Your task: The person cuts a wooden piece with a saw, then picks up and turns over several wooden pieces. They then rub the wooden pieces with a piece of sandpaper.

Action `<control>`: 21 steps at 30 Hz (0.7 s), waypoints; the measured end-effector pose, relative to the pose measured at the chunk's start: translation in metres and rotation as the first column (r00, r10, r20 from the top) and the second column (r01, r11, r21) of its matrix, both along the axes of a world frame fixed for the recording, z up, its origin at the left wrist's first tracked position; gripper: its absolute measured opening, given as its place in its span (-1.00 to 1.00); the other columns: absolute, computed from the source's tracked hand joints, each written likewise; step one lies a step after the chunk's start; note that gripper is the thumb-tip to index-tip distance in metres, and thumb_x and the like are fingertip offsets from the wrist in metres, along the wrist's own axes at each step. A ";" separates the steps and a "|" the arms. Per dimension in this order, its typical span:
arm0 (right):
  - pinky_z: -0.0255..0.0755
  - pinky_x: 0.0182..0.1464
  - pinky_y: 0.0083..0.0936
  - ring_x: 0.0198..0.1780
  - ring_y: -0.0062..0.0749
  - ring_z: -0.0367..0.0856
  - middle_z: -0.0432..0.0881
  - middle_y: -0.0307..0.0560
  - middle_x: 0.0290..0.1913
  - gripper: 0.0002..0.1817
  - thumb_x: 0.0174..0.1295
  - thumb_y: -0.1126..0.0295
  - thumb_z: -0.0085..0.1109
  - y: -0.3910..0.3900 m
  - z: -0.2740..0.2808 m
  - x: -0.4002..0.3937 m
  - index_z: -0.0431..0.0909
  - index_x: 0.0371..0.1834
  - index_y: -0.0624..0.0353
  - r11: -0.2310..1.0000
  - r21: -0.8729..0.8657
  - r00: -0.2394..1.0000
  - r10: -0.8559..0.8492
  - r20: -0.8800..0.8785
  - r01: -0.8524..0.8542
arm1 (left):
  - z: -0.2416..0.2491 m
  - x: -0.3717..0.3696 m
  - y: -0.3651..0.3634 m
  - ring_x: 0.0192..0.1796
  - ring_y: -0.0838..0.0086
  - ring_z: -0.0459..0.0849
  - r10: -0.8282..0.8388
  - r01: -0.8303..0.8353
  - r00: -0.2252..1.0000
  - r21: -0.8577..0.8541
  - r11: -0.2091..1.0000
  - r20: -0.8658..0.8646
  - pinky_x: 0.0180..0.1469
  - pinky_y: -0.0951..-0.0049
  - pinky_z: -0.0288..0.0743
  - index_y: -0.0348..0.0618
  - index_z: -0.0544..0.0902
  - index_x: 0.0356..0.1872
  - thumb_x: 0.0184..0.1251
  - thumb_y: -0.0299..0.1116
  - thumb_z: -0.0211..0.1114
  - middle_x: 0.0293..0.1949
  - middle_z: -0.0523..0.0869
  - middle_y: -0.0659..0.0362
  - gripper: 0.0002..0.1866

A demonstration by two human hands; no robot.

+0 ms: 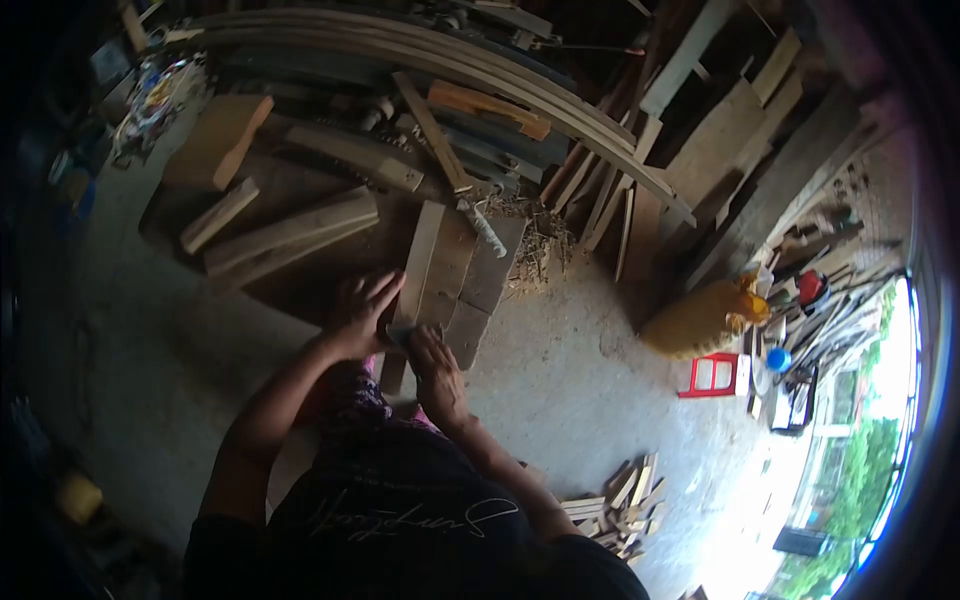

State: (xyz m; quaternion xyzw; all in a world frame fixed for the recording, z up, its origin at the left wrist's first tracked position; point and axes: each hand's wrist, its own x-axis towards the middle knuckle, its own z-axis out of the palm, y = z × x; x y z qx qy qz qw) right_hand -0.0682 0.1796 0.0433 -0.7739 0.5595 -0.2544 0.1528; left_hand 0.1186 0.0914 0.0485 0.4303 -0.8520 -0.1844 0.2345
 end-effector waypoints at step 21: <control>0.46 -0.01 -0.28 -0.02 0.09 0.59 0.59 0.27 -0.05 -0.72 0.27 0.48 0.02 0.090 0.016 -0.072 0.52 0.02 0.31 0.988 0.106 0.949 -0.137 0.283 0.110 | -0.041 -0.027 0.121 -0.31 0.62 0.64 0.723 -0.198 0.342 0.706 0.680 -0.601 -0.32 0.66 0.50 -0.22 0.56 -0.07 0.25 -0.43 0.31 -0.26 0.66 0.25 -0.75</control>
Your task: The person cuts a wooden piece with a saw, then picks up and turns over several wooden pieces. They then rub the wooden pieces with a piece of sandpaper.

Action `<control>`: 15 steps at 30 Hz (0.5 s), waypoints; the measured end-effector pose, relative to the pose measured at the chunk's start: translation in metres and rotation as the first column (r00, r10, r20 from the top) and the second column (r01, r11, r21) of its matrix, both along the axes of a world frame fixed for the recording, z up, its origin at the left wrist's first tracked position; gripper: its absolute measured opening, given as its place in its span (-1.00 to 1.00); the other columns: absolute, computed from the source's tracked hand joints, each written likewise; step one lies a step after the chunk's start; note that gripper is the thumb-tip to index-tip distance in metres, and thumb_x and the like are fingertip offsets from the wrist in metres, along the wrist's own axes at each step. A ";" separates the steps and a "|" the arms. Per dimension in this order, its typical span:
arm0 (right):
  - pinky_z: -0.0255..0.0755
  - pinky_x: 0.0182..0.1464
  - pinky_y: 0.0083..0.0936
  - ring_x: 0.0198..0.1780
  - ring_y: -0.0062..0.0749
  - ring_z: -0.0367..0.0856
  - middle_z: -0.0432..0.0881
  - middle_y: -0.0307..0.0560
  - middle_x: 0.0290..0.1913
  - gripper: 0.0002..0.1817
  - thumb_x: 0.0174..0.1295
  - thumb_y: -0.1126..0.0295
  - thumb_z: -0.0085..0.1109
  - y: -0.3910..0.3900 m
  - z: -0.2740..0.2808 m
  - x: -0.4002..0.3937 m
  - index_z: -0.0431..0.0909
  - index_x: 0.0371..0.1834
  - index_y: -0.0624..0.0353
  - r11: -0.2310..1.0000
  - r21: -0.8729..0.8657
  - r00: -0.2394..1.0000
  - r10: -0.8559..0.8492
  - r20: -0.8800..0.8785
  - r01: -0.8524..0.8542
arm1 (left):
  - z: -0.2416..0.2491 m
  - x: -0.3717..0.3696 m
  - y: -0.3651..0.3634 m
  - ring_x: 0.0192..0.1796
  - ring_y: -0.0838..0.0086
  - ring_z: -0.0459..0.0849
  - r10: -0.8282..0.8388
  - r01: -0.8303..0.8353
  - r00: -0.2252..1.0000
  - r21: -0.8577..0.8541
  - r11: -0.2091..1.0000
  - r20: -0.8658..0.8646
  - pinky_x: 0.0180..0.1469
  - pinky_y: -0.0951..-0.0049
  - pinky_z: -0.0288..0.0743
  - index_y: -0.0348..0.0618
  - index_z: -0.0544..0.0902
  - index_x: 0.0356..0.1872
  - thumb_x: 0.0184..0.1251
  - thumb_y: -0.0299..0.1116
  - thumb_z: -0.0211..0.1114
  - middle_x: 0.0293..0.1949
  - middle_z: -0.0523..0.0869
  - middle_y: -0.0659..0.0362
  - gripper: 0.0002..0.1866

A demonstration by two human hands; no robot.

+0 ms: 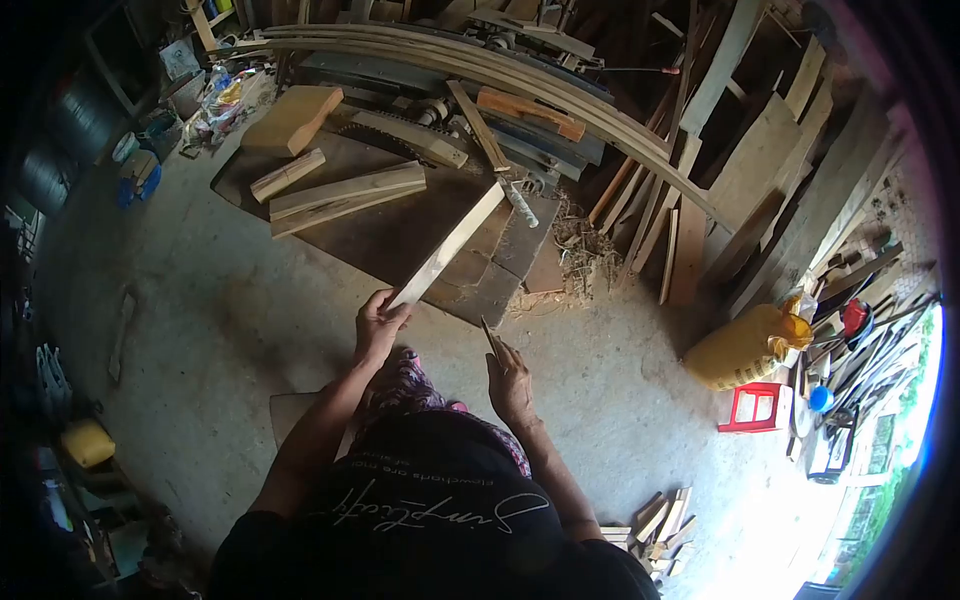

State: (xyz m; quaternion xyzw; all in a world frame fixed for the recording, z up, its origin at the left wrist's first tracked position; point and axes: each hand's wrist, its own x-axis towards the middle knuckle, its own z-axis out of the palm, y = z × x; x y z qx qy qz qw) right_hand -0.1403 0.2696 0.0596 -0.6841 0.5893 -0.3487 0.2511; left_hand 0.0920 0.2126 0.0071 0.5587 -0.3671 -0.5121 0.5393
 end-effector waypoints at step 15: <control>0.38 0.13 -0.25 0.11 0.02 0.50 0.52 0.19 0.10 -0.55 0.22 0.53 0.09 -0.080 0.059 0.086 0.39 0.21 0.23 0.985 -0.074 0.970 0.137 -0.199 -0.154 | 0.013 0.052 -0.045 -0.27 0.44 0.59 -0.012 -0.014 0.957 0.086 0.996 0.291 -0.21 0.43 0.45 -0.18 0.60 -0.17 0.29 -0.20 0.20 -0.32 0.65 0.15 -0.73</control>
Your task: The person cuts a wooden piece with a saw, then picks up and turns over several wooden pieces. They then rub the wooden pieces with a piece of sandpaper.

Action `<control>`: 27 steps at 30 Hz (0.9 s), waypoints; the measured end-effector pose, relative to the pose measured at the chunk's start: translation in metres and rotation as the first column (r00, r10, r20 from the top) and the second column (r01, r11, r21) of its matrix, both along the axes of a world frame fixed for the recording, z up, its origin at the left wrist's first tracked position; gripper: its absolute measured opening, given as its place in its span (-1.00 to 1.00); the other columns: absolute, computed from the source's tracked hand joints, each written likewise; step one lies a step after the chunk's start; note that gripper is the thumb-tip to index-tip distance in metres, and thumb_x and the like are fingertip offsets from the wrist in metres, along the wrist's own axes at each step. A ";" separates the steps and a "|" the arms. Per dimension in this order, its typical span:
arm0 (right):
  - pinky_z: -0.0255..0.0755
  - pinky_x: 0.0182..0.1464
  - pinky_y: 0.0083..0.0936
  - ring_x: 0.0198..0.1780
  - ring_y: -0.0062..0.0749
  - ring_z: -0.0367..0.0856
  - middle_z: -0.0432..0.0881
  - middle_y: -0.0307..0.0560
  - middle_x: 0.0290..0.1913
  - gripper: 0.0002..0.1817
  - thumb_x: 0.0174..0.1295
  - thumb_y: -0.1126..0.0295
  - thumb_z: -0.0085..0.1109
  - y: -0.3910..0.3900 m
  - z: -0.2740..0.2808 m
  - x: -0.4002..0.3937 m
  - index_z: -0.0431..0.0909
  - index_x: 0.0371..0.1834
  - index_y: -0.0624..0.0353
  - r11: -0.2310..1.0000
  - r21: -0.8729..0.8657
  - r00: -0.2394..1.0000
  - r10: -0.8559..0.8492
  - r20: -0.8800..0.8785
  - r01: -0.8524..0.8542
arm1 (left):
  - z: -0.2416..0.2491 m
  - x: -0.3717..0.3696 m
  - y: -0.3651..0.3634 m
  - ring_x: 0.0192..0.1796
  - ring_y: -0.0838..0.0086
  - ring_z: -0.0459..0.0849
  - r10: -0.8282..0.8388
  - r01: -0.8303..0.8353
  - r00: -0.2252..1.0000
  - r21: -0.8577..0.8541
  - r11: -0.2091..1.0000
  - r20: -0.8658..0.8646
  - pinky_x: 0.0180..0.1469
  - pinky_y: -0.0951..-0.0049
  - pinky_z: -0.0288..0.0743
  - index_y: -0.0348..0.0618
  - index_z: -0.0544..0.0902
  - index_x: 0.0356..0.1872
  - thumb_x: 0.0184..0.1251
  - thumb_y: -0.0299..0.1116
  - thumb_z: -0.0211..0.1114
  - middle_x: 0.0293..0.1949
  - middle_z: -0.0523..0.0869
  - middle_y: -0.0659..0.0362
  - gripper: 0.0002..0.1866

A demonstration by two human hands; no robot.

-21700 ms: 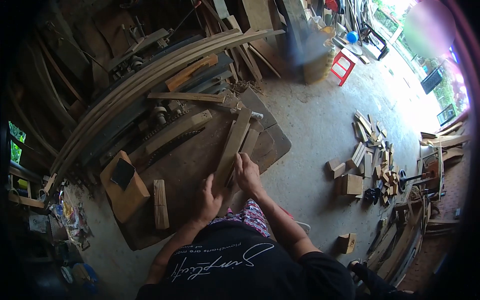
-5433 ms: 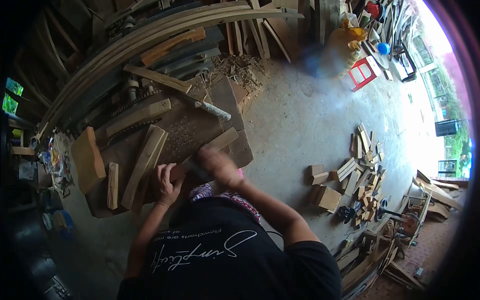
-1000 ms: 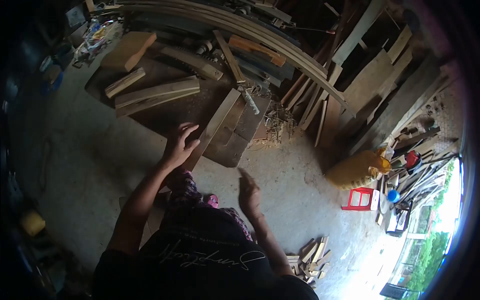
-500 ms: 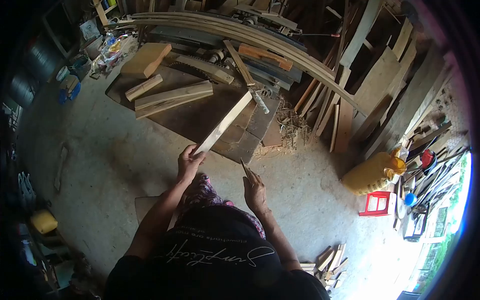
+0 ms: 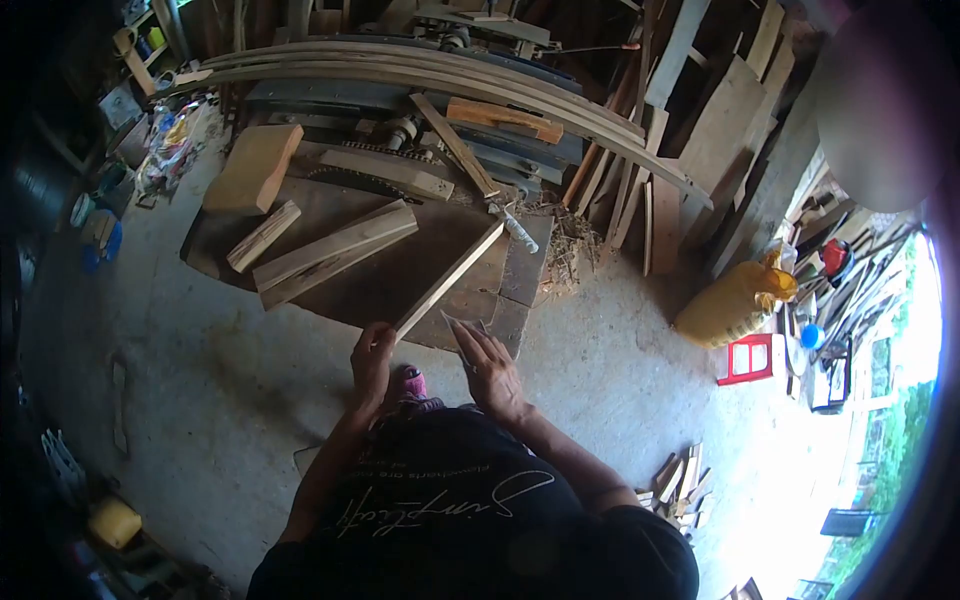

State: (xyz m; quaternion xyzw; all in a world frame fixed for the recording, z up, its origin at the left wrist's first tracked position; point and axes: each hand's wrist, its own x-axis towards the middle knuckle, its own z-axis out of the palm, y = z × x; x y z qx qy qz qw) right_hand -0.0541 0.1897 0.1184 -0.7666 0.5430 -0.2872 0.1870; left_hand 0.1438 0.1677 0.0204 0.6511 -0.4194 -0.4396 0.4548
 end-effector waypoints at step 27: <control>0.07 0.42 -0.37 0.41 -0.23 0.20 0.32 0.00 0.34 -0.48 0.20 0.50 -0.05 -0.060 -0.083 0.021 0.30 0.29 0.21 0.664 0.323 0.284 -0.171 0.944 -0.675 | 0.023 0.029 0.012 -0.41 0.25 0.69 -0.392 0.451 0.850 -0.100 0.887 0.353 -0.36 0.29 0.47 -0.32 0.56 -0.12 0.38 -0.32 0.08 -0.50 0.64 -0.05 -0.74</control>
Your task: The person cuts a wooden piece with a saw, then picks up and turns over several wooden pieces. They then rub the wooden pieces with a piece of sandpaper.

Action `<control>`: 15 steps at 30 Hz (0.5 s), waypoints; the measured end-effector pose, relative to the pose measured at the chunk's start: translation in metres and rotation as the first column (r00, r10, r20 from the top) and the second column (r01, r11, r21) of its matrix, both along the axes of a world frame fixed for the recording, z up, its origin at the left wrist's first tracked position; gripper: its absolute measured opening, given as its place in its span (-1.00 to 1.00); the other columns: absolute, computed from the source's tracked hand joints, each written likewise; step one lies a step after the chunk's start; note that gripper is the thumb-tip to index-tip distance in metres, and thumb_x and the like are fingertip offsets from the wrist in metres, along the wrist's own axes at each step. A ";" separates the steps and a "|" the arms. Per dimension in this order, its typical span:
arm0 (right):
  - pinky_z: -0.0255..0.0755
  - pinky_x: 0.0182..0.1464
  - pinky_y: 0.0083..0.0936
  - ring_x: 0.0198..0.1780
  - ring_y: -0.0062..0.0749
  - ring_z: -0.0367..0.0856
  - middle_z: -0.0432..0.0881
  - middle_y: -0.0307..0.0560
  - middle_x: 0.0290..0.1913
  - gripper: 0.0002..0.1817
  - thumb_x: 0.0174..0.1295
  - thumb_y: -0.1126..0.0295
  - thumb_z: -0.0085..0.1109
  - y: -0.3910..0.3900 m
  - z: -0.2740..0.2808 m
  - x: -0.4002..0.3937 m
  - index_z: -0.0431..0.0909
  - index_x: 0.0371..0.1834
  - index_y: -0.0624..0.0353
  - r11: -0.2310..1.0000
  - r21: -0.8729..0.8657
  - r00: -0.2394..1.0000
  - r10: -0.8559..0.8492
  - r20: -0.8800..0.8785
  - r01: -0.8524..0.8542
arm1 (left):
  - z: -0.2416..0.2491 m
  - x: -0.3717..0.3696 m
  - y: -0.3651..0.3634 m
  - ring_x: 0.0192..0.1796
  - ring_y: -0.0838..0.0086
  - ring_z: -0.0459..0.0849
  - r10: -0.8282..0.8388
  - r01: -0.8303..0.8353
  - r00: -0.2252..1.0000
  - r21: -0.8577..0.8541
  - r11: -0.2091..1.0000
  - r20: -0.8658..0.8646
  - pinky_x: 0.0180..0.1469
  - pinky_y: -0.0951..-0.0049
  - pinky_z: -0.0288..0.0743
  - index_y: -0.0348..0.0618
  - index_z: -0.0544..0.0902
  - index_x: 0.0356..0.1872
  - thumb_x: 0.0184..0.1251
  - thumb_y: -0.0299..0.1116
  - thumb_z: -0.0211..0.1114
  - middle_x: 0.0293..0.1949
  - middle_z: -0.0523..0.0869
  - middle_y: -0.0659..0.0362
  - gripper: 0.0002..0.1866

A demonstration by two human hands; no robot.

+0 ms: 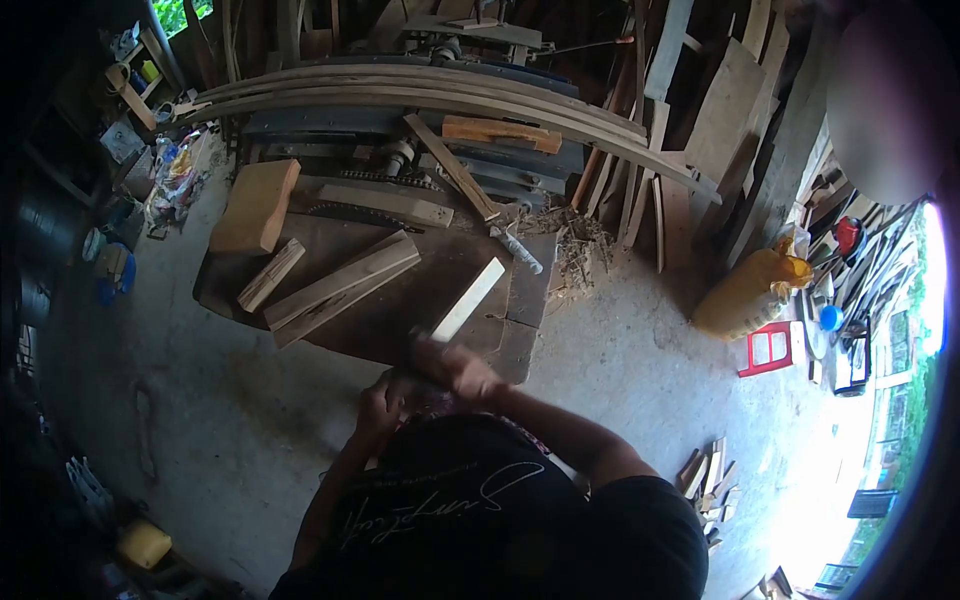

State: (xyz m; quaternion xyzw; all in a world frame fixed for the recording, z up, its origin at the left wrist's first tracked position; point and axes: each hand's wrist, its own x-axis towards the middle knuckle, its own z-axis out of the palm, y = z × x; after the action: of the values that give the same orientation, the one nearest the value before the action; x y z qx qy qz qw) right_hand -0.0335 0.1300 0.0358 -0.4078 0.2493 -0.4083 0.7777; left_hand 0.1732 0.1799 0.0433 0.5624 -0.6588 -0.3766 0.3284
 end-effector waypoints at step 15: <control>0.19 0.36 -0.20 0.36 -0.08 0.27 0.37 0.11 0.27 -0.46 0.11 0.50 0.01 -0.080 0.009 -0.061 0.34 0.24 0.25 0.378 -0.797 0.316 -0.771 -0.553 -0.471 | 0.016 -0.004 -0.006 -0.19 -0.03 0.68 0.024 -0.029 0.998 0.076 0.997 0.066 -0.31 0.25 0.50 -0.33 0.56 -0.21 0.21 -0.27 0.30 -0.39 0.65 -0.18 -0.70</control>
State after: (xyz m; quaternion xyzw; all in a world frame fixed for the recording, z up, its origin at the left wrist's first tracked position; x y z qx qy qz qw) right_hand -0.0943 0.0499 0.0451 -0.8706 0.4232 -0.2453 0.0533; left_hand 0.1697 0.1743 0.0593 0.5954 -0.6464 -0.3788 0.2901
